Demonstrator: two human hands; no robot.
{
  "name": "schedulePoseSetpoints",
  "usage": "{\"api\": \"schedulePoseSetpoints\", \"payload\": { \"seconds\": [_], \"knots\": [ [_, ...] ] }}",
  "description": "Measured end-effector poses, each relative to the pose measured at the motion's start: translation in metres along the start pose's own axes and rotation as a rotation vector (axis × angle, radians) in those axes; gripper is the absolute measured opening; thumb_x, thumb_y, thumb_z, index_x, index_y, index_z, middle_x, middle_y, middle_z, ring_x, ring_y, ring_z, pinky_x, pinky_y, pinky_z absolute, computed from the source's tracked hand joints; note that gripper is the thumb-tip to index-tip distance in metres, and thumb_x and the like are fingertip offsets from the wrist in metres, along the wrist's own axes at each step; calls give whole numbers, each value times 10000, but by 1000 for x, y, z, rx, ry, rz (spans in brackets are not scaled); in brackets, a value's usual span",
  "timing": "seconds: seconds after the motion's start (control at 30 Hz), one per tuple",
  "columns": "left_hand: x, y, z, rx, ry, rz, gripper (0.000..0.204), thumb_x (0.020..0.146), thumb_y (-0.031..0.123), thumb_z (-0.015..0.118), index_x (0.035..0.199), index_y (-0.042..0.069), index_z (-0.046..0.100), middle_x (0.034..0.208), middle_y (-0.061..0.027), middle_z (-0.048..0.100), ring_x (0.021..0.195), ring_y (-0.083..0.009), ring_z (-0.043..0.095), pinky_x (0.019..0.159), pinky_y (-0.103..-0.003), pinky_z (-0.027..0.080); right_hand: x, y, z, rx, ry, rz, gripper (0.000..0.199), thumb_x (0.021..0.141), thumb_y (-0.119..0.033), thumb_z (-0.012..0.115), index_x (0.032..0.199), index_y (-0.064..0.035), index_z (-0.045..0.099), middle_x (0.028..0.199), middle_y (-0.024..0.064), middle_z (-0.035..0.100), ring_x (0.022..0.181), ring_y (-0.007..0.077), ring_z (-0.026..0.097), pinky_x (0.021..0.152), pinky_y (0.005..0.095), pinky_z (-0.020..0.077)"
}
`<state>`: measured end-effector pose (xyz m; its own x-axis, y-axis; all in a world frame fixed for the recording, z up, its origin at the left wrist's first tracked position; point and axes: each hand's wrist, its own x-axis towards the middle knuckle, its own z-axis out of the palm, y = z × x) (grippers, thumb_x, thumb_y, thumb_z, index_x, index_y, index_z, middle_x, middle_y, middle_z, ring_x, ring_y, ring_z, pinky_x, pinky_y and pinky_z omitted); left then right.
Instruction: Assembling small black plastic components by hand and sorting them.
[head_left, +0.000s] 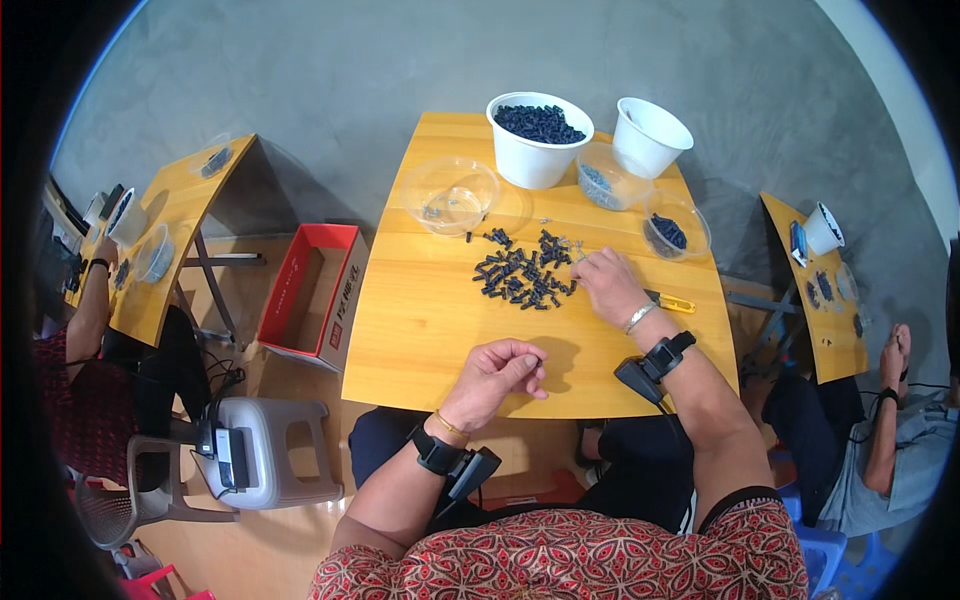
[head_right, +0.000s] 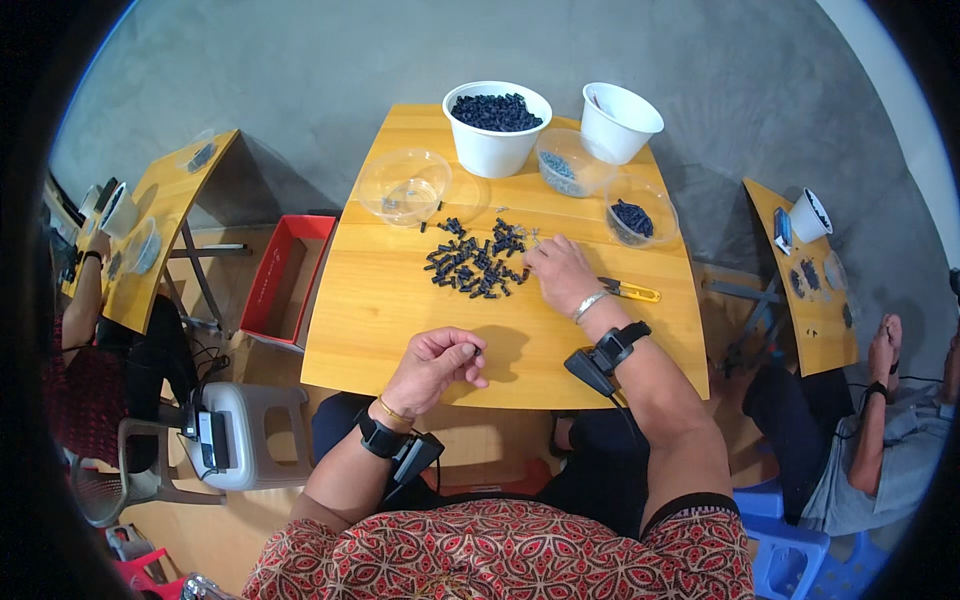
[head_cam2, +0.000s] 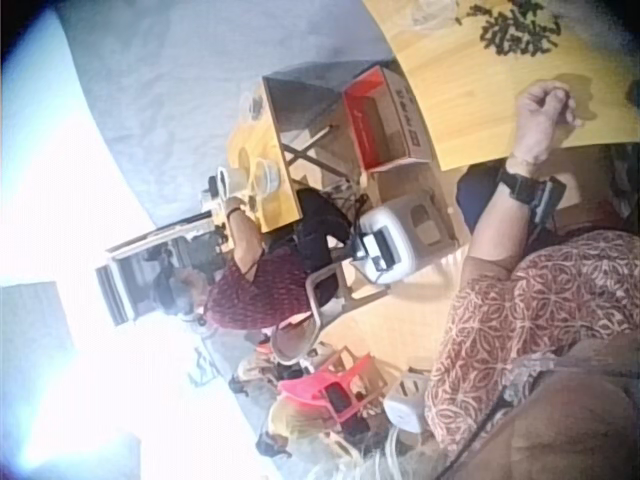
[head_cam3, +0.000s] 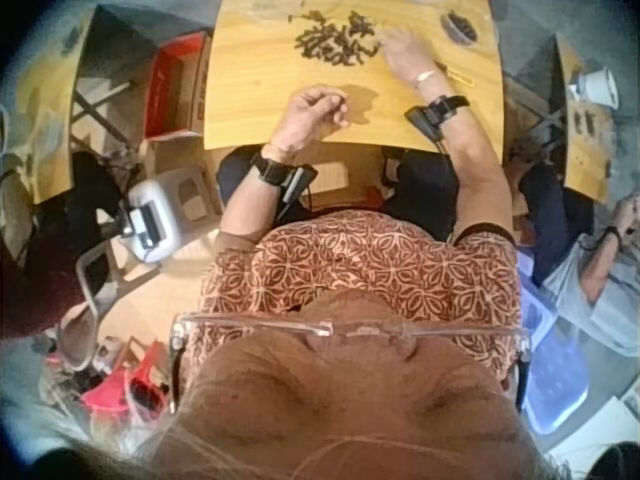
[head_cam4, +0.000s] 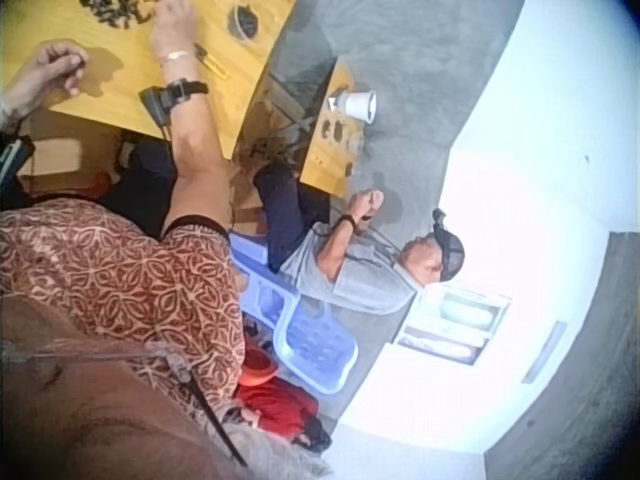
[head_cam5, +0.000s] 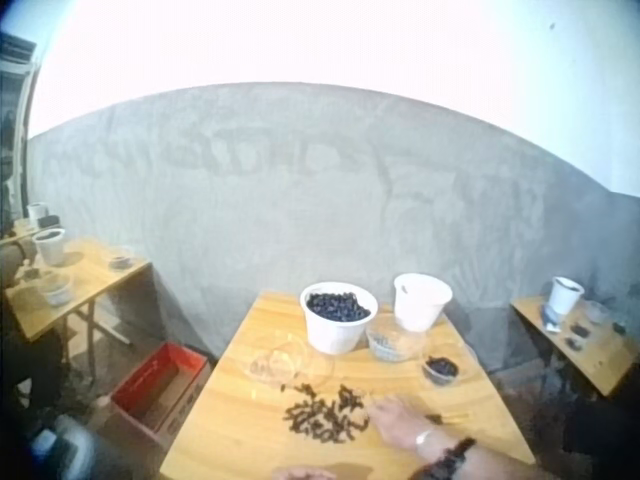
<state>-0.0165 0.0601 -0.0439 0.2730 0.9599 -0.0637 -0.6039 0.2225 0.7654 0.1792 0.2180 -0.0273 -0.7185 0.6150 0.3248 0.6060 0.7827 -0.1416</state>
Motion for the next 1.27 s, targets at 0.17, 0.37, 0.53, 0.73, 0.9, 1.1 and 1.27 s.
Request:
{"api": "schedulePoseSetpoints", "payload": {
  "seconds": [0.17, 0.37, 0.53, 0.73, 0.9, 1.1, 1.27],
  "knots": [
    [2, -1, -1, -28, 18, 11, 145, 881, 65, 489, 966, -10, 580, 799, -76, 585, 655, -122, 552, 676, -321, 536, -10, -4, 2, 39, 3, 87, 76, 739, -14, 493, 807, -47, 504, 805, 126, 520, 810, 305, 479, 720, 386, 408],
    [2, -1, 0, -33, 27, -14, 147, 881, 67, 488, 967, -14, 576, 798, -78, 586, 657, -125, 558, 683, -325, 537, -31, -6, 1, 46, 79, 181, 43, 755, 0, 472, 789, -25, 479, 780, 163, 507, 777, 331, 479, 706, 405, 404],
    [3, -2, -3, -56, 25, -7, 148, 881, 74, 491, 962, -16, 575, 795, -79, 585, 651, -128, 561, 679, -325, 537, -22, -27, -40, 107, 271, 137, 25, 763, -12, 483, 783, -26, 479, 756, 154, 492, 771, 335, 469, 690, 402, 398],
    [3, -2, -4, -125, 40, -4, 150, 883, 94, 497, 944, -18, 578, 788, -69, 579, 649, -123, 554, 682, -324, 536, -44, -10, -24, 404, 208, 330, 182, 756, -25, 524, 938, -9, 529, 807, 143, 550, 740, 277, 537, 671, 353, 436],
    [4, 1, -3, -198, 56, 4, 158, 883, 105, 496, 946, -17, 574, 799, -72, 573, 674, -127, 555, 698, -326, 532, -68, 7, -4, 454, 244, 470, 201, 787, -1, 506, 987, 0, 523, 770, 81, 564, 718, 172, 552, 694, 261, 449],
    [4, 0, -4, -184, 31, -2, 155, 877, 99, 504, 955, -14, 578, 778, -55, 564, 676, -123, 547, 704, -325, 531, -64, 9, -7, 394, 237, 485, 173, 751, 17, 533, 922, -8, 535, 816, 145, 590, 757, 251, 588, 679, 324, 468],
    [3, -1, -5, -182, 21, -2, 152, 868, 83, 515, 969, -10, 582, 757, -40, 558, 674, -122, 539, 704, -322, 531, -56, 18, -5, 178, 98, 532, 161, 763, -44, 561, 922, -23, 548, 841, 162, 600, 800, 262, 594, 715, 375, 462]
  ]
}}
